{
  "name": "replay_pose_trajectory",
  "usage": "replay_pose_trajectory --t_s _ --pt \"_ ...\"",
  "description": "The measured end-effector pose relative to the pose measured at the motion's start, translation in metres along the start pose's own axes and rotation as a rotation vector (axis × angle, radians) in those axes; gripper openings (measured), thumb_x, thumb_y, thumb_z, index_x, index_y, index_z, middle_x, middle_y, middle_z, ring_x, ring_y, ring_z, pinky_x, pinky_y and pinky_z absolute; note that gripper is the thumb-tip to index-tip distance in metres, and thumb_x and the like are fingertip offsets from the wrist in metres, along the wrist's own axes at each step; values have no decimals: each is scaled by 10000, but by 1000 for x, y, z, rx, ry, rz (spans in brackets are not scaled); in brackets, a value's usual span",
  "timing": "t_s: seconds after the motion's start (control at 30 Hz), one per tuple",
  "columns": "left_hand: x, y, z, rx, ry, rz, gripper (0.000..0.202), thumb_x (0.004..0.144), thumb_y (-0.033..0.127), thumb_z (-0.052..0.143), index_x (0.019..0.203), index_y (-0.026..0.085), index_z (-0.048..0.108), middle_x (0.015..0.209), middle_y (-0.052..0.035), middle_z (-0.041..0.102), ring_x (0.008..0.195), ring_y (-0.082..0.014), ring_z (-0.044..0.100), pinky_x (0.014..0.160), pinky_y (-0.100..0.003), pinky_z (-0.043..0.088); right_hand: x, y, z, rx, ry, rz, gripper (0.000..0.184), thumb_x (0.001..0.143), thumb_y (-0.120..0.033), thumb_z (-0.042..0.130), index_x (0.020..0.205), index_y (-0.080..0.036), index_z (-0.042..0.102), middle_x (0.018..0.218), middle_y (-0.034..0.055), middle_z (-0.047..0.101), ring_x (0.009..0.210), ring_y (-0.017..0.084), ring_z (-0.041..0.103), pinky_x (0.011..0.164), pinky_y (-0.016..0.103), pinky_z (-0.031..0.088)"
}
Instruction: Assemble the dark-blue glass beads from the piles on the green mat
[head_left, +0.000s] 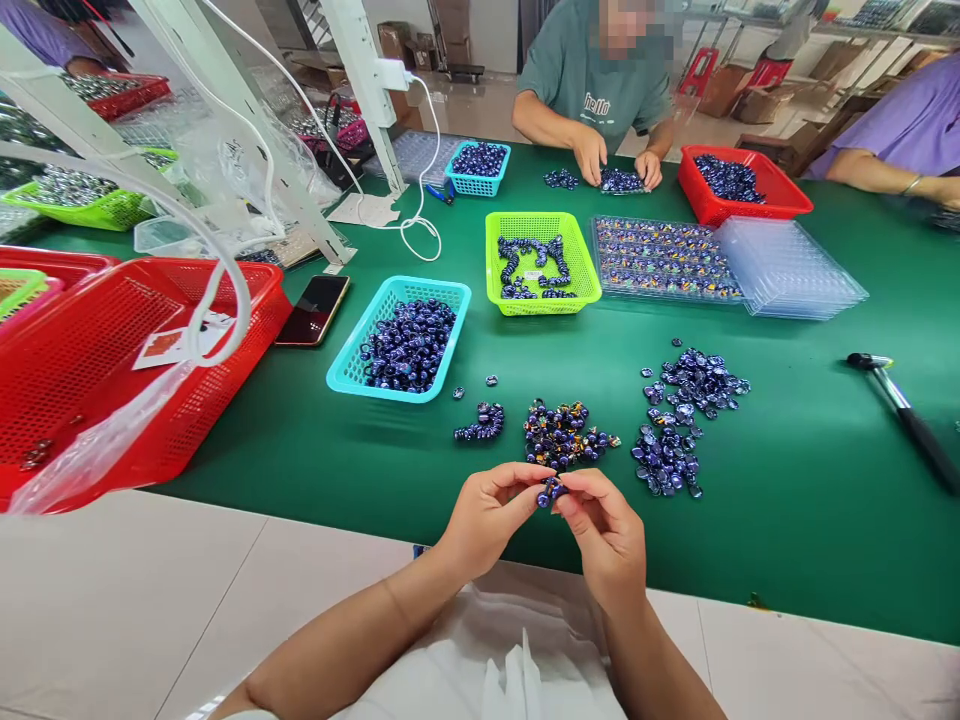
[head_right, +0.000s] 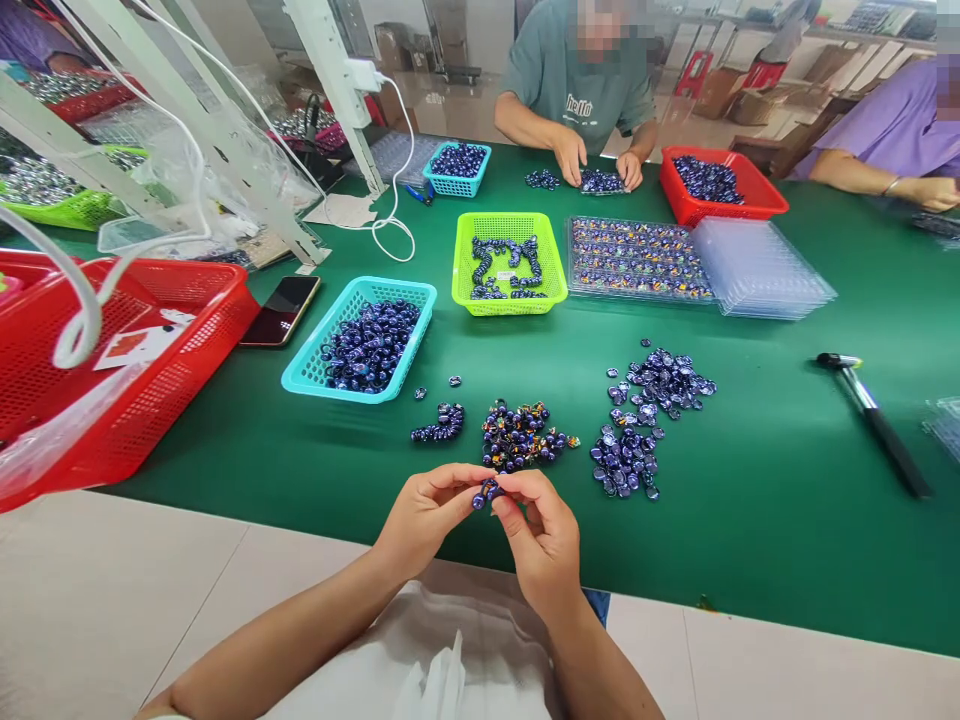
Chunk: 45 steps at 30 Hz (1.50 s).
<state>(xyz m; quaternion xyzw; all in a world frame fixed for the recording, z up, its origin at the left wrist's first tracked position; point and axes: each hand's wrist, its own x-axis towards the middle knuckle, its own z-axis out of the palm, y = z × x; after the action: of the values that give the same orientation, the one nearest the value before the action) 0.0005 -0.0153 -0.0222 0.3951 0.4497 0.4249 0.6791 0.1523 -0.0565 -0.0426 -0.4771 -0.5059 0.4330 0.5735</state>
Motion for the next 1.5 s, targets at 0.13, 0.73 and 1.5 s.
replay_pose_trajectory --t_s 0.13,0.73,1.5 --pt "-2 -1 -2 96 16 92 190 776 290 769 919 170 797 903 -80 786 834 -217 714 767 -310 579 2 0 1 -27 -8 75 130 918 -254 639 1032 -241 700 957 45 669 860 177 668 750 307 590" --pt "-3 0 -11 510 -57 603 273 881 94 618 1084 201 765 825 -67 770 749 -169 684 696 -280 552 3 5 -2 -80 -15 36 145 885 -198 685 985 -288 739 901 16 707 809 168 673 716 300 572" --pt "-6 1 -12 492 -194 656 355 888 56 632 1178 238 725 915 -66 790 780 -160 673 720 -282 543 9 -6 -6 143 -117 303 132 862 -312 720 973 -246 744 792 -1 683 670 108 621 592 203 550"
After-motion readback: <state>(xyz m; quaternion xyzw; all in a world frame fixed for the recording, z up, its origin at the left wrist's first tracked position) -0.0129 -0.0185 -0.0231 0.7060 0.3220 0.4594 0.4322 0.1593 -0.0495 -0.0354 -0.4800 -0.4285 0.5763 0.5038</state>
